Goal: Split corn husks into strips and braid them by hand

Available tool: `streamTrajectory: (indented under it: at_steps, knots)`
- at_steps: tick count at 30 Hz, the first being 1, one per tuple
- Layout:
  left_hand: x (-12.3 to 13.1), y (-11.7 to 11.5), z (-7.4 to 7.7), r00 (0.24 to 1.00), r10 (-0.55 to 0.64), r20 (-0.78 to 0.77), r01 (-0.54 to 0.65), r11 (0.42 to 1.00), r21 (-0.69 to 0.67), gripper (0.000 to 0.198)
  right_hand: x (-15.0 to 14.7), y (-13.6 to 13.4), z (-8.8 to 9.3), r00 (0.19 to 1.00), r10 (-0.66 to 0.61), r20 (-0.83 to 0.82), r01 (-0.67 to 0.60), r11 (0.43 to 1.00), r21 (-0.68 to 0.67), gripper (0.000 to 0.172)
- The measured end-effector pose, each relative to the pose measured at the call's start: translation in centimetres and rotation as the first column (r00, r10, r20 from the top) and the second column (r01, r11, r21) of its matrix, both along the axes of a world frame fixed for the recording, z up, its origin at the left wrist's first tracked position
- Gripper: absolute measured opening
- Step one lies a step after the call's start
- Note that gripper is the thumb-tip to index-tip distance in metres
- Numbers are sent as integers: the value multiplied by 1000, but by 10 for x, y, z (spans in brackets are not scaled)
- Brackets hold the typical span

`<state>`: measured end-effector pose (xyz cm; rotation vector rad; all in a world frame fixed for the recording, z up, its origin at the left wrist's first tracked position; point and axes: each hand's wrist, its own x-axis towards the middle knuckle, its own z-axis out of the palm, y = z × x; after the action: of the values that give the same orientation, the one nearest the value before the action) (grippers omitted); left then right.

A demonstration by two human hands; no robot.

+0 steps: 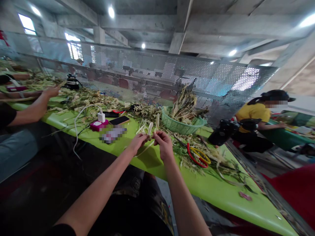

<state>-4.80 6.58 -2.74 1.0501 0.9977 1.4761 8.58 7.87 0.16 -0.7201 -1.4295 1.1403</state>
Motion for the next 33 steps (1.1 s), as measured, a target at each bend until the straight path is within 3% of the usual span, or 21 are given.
streamTrajectory:
  at_steps: [5,9,14,23,33]
  knots:
    - [0,3,-4,997,27,-72,-18,992,126,20,0,5,-6,986,-86,141,73,993,97,25]
    - [-1,3,-4,991,61,-122,-43,988,145,18,-1,6,-9,955,-138,261,79,971,226,25]
    - [-4,6,-9,959,181,-220,-153,978,139,18,0,7,-13,938,-157,308,75,962,263,24]
    - [-5,1,-4,933,225,-282,-183,969,167,18,3,9,-10,870,-306,387,137,904,406,31]
    - [-5,-1,-2,886,258,-385,-169,954,248,13,3,8,-10,807,-380,452,115,852,511,24]
